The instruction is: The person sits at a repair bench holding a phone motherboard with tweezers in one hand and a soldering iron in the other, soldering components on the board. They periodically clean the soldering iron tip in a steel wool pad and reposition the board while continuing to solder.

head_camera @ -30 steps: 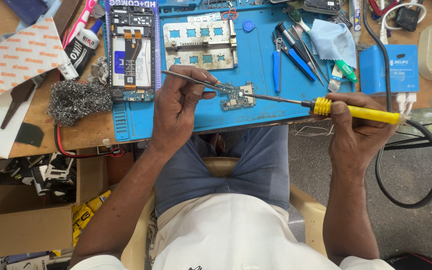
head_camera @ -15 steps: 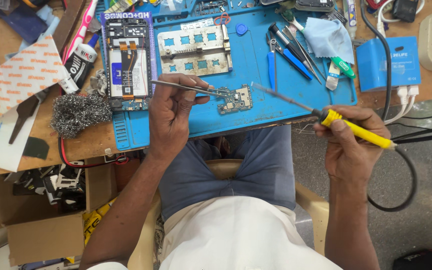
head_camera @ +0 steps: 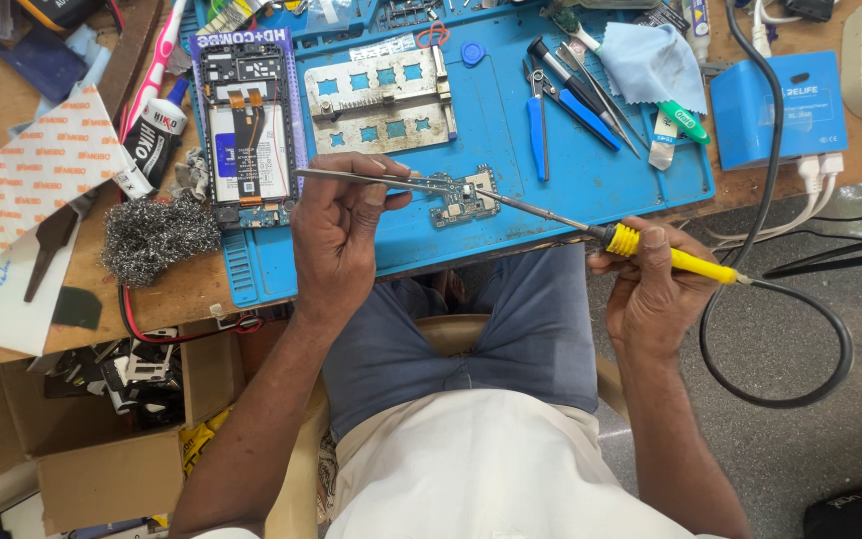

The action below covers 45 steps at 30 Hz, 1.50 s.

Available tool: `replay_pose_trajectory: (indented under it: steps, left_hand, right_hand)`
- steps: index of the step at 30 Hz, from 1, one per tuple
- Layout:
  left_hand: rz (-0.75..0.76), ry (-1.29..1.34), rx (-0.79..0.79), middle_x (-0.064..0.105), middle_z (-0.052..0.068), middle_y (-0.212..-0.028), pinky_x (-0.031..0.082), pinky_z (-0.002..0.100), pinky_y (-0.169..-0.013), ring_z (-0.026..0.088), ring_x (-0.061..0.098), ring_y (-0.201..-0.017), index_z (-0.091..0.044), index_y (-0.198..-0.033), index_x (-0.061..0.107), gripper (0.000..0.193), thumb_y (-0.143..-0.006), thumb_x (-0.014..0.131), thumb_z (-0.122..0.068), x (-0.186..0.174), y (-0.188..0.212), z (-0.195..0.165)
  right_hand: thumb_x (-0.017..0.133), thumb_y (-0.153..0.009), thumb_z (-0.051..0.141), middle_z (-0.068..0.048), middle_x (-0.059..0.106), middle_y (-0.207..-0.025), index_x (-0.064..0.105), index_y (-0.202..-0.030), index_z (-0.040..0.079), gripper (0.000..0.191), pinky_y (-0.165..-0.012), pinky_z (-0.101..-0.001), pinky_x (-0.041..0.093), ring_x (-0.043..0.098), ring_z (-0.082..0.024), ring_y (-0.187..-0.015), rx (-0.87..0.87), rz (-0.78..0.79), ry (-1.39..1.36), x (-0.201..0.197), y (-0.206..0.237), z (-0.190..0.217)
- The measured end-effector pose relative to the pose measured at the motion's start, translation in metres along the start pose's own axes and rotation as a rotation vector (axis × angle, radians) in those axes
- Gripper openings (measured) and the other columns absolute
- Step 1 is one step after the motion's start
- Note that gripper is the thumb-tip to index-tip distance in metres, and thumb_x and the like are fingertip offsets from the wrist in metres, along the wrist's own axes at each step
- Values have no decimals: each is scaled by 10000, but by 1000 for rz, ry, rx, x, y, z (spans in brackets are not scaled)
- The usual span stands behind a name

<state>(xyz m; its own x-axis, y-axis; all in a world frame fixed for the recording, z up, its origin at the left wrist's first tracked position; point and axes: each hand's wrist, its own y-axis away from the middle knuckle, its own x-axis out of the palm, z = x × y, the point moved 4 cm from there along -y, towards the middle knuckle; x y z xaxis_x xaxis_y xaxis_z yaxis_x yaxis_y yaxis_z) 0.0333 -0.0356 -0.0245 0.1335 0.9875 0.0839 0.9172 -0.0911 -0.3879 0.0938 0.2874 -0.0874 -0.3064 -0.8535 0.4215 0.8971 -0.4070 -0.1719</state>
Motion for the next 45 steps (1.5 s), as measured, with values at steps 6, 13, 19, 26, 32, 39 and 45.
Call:
replay_pose_trajectory:
  steps: [6, 13, 19, 26, 32, 39, 45]
  left_hand:
    - [-6, 13, -5, 663, 109, -1251, 689, 331, -1014, 193, 689, -1254, -58, -1276, 537, 130, -1147, 540, -66, 0, 0, 1]
    - [-7, 10, -4, 660, 107, -1254, 693, 333, -1014, 191, 690, -1257, -59, -1274, 540, 132, -1143, 545, -70, 0, 0, 2]
    - [-7, 3, 0, 663, 107, -1252, 696, 332, -1010, 190, 694, -1254, -60, -1274, 542, 132, -1142, 546, -68, 0, 0, 3]
    - [-6, -1, -4, 672, 113, -1254, 694, 327, -1010, 191, 694, -1257, -65, -1278, 538, 133, -1146, 546, -75, 0, 1, 4]
    - [-4, -9, 0, 683, 116, -1247, 695, 325, -1009, 194, 700, -1250, -68, -1268, 539, 130, -1140, 549, -86, -1, 0, 6]
    - [-2, 12, 5, 680, 110, -1250, 694, 318, -1003, 187, 698, -1250, -68, -1272, 539, 134, -1139, 552, -80, -1, 1, 6]
    - [-7, 7, 5, 681, 117, -1250, 693, 319, -1006, 190, 699, -1250, -63, -1270, 539, 132, -1138, 552, -70, -2, 1, 5]
  right_hand:
    - [704, -1076, 148, -213, 726, -1110, 645, -1137, -13, 183, -721, -382, 687, 759, -288, -849, -16, -9, -27, -2, 2, -4]
    - [703, -1094, 156, -211, 719, -1091, 661, -1127, -50, 213, -699, -375, 684, 756, -283, -816, 4, 7, -11, -1, 1, -5]
    - [707, -1096, 171, -202, 711, -1031, 663, -1122, -56, 233, -697, -359, 679, 756, -278, -806, 10, 11, 0, 0, 1, -5]
    - [708, -1080, 185, -202, 719, -1084, 653, -1112, -37, 231, -734, -364, 684, 761, -279, -844, 24, -3, -10, 1, 2, -5]
    - [703, -1092, 179, -207, 718, -1077, 653, -1107, -46, 231, -695, -350, 683, 761, -270, -803, 13, 13, -2, 2, 1, -4]
    - [699, -1099, 171, -211, 716, -1070, 655, -1112, -58, 234, -692, -357, 683, 757, -269, -787, 7, 16, -3, 3, 0, -4]
    - [701, -1088, 166, -217, 723, -1077, 646, -1102, -48, 221, -732, -384, 685, 760, -290, -834, 10, 11, -20, 4, 1, -3]
